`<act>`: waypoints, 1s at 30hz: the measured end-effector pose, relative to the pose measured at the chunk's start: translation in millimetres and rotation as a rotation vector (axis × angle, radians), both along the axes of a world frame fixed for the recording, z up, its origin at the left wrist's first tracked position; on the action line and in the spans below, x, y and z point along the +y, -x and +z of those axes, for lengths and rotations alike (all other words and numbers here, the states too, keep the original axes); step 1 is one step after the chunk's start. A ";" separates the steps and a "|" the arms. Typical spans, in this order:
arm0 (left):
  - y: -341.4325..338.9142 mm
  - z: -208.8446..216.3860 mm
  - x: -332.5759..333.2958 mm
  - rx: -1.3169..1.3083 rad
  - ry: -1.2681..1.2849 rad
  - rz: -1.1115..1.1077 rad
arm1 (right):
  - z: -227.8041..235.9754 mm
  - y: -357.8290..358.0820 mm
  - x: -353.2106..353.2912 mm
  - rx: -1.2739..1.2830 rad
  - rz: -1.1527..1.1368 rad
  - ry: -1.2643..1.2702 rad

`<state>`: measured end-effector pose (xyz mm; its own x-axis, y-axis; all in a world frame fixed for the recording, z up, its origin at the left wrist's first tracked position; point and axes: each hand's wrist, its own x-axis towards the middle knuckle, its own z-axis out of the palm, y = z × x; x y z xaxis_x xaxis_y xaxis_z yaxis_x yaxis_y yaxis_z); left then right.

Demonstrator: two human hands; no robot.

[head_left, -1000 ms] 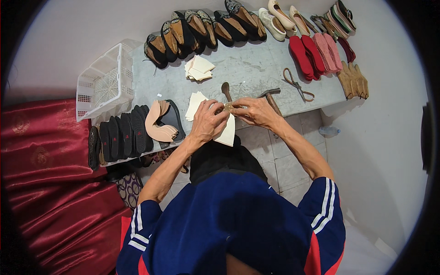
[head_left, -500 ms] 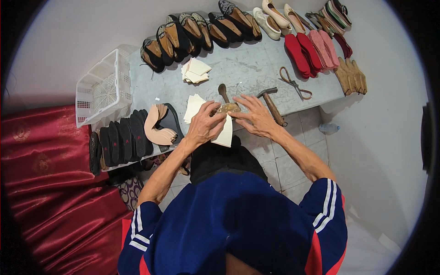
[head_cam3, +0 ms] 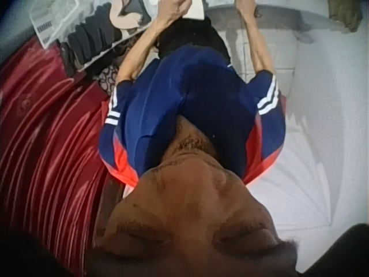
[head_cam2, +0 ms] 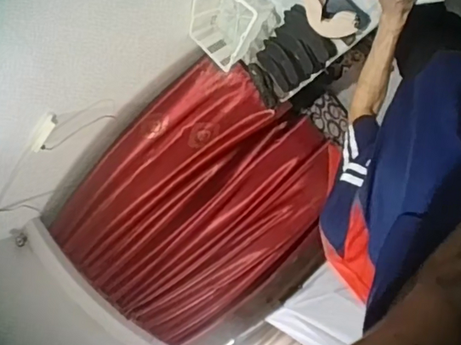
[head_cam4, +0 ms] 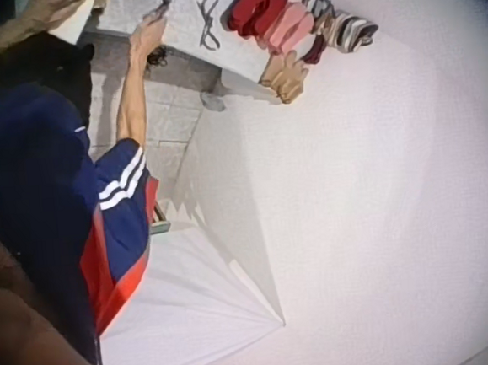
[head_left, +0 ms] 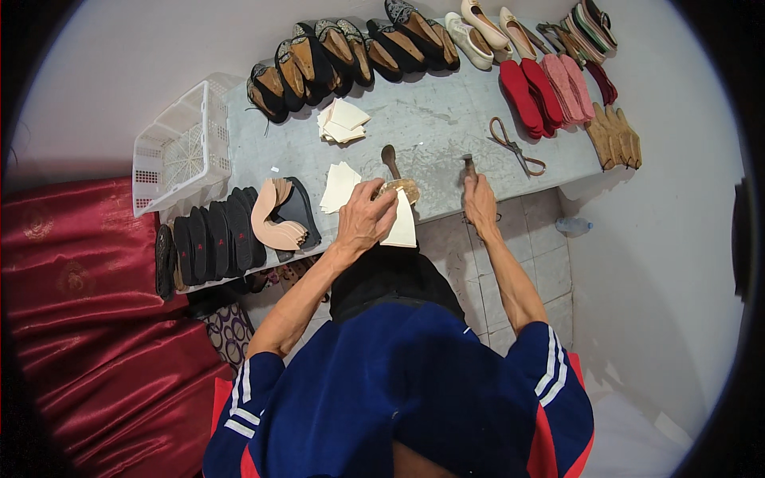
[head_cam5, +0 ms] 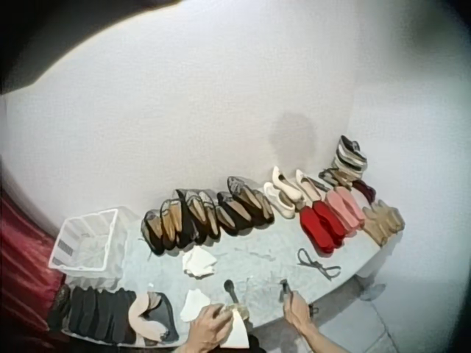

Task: The person assembles shoe upper components by using a shoe-making hammer to bond leather and fabric pieces together on a metal lasting stand.

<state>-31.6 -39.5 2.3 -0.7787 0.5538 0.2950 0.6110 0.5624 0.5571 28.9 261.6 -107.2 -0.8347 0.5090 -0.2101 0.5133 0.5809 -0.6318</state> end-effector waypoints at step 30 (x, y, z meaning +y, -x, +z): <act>5.0 -7.0 -17.0 -0.084 -0.144 -0.019 | 148.1 -23.6 -97.3 0.086 0.285 0.264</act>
